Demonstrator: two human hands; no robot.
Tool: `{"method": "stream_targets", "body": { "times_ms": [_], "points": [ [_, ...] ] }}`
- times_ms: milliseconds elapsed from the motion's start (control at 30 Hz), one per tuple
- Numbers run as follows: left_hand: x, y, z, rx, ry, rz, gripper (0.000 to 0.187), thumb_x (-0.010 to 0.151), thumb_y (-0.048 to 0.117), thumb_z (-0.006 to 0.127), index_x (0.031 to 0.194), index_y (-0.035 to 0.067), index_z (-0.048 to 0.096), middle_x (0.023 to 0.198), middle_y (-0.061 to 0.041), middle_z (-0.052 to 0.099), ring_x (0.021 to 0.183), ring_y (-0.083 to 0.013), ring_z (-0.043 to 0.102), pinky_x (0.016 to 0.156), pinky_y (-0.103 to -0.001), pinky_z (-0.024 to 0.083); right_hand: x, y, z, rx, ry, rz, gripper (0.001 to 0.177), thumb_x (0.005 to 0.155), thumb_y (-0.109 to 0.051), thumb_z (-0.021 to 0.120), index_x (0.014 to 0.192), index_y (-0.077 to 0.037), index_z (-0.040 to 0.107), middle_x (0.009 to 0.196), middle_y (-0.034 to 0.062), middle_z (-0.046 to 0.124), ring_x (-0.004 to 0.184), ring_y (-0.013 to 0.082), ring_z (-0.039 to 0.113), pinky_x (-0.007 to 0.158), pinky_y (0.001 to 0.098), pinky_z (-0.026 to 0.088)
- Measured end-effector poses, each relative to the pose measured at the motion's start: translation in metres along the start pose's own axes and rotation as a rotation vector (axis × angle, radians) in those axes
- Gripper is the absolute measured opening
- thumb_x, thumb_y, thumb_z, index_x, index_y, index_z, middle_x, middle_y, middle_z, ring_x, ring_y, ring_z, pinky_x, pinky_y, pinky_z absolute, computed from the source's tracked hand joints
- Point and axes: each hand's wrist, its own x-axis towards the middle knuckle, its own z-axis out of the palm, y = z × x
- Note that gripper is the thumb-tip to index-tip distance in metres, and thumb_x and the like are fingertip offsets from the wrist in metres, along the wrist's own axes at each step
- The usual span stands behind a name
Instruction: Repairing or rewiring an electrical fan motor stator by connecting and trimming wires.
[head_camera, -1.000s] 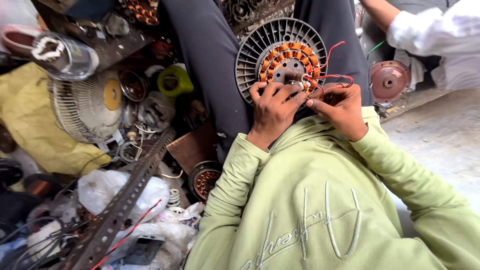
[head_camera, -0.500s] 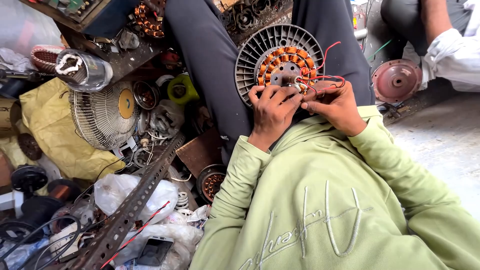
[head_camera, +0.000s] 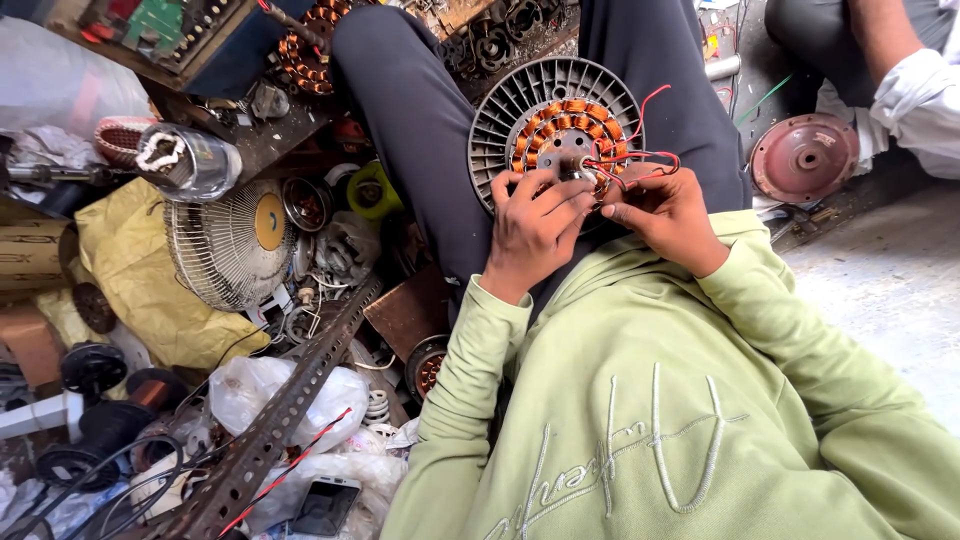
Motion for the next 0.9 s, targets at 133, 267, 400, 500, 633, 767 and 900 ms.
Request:
{"method": "stream_targets", "body": {
  "times_ms": [133, 267, 400, 500, 633, 767, 900],
  "points": [
    [0.018, 0.003, -0.018, 0.116, -0.072, 0.072, 0.020, 0.091, 0.014, 0.074, 0.110, 0.017, 0.074, 0.111, 0.007, 0.070, 0.117, -0.0214, 0.061, 0.104, -0.049, 0.035, -0.004, 0.005, 0.002, -0.199, 0.061, 0.005, 0.010, 0.091, 0.008, 0.078, 0.096, 0.007, 0.069, 0.094, 0.0048, 0.067, 0.083, 0.0094, 0.058, 0.073, 0.0245, 0.048],
    [0.025, -0.003, -0.022, 0.174, -0.176, 0.127, 0.019, 0.091, 0.013, 0.071, 0.109, 0.018, 0.073, 0.109, 0.008, 0.069, 0.115, -0.0185, 0.060, 0.106, -0.052, 0.036, -0.003, 0.003, 0.000, 0.062, 0.102, 0.014, 0.019, 0.085, 0.003, 0.073, 0.102, 0.003, 0.067, 0.103, 0.0007, 0.071, 0.089, 0.0049, 0.064, 0.078, 0.0217, 0.053],
    [0.028, -0.006, -0.020, 0.169, -0.189, 0.149, 0.020, 0.091, 0.012, 0.070, 0.109, 0.019, 0.073, 0.109, 0.009, 0.070, 0.104, -0.0175, 0.060, 0.105, -0.050, 0.037, -0.007, 0.001, -0.008, -0.034, 0.070, 0.147, 0.017, 0.090, 0.000, 0.075, 0.107, 0.002, 0.076, 0.085, -0.0011, 0.066, 0.069, 0.0022, 0.055, 0.058, 0.0211, 0.043],
    [0.024, -0.009, -0.017, 0.153, -0.176, 0.153, 0.018, 0.093, 0.014, 0.069, 0.110, 0.019, 0.072, 0.109, 0.009, 0.070, 0.102, -0.0161, 0.060, 0.107, -0.049, 0.037, -0.007, 0.003, -0.006, -0.012, 0.044, 0.174, 0.017, 0.091, -0.002, 0.077, 0.108, 0.003, 0.078, 0.076, -0.0021, 0.064, 0.064, 0.0018, 0.054, 0.056, 0.0208, 0.042],
    [0.022, -0.013, -0.015, 0.151, -0.178, 0.181, 0.018, 0.093, 0.015, 0.070, 0.110, 0.019, 0.073, 0.109, 0.009, 0.070, 0.100, -0.0153, 0.060, 0.106, -0.048, 0.038, -0.007, 0.003, 0.005, -0.044, 0.111, 0.225, 0.013, 0.091, -0.004, 0.077, 0.102, 0.003, 0.077, 0.074, -0.0038, 0.064, 0.061, 0.0019, 0.052, 0.053, 0.0213, 0.041],
    [0.019, -0.017, -0.009, 0.173, -0.154, 0.243, 0.018, 0.095, 0.015, 0.069, 0.113, 0.018, 0.073, 0.111, 0.007, 0.069, 0.098, -0.0147, 0.060, 0.103, -0.046, 0.038, -0.009, 0.005, 0.012, -0.033, 0.162, 0.095, 0.008, 0.094, -0.004, 0.075, 0.098, 0.003, 0.074, 0.081, -0.0053, 0.065, 0.070, -0.0007, 0.053, 0.058, 0.0201, 0.041],
    [0.018, -0.018, -0.007, 0.194, -0.126, 0.293, 0.021, 0.094, 0.015, 0.068, 0.115, 0.018, 0.072, 0.111, 0.007, 0.068, 0.096, -0.0147, 0.060, 0.099, -0.045, 0.038, -0.008, 0.001, 0.011, 0.017, 0.165, 0.184, 0.009, 0.092, -0.004, 0.075, 0.099, 0.002, 0.074, 0.077, -0.0060, 0.064, 0.067, -0.0010, 0.052, 0.055, 0.0200, 0.040]
  ]
}}
